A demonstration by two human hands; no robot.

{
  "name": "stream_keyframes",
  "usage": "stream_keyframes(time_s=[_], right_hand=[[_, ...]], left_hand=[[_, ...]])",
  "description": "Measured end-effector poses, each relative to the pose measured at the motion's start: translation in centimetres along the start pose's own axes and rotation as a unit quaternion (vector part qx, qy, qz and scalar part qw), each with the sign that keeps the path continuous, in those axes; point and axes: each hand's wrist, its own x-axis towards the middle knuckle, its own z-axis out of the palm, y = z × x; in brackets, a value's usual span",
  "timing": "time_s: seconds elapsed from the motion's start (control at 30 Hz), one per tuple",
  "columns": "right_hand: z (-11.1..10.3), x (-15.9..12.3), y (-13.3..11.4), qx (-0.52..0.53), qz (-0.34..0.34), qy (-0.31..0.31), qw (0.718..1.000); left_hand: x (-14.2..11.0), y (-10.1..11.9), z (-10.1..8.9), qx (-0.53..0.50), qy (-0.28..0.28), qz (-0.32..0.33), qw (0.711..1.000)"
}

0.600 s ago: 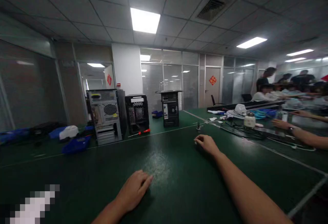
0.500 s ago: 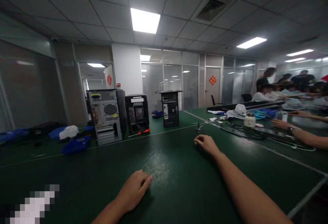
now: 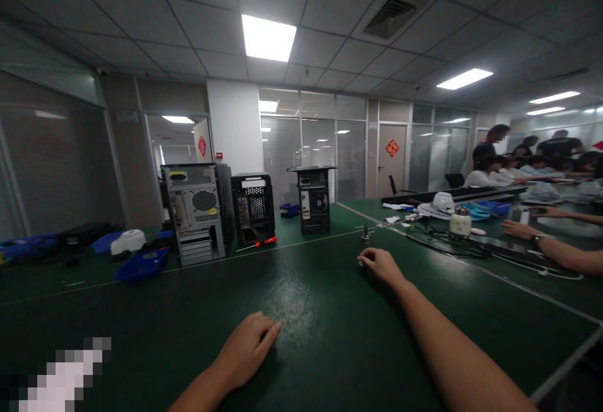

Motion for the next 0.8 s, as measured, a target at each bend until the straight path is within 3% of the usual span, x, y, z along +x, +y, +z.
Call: stream_keyframes(time_s=[0.8], right_hand=[[1.6,1.0,1.8,0.066,0.066,-0.006,0.996]], left_hand=[[0.1,-0.3,0.3,0.0,0.001,-0.001,1.0]])
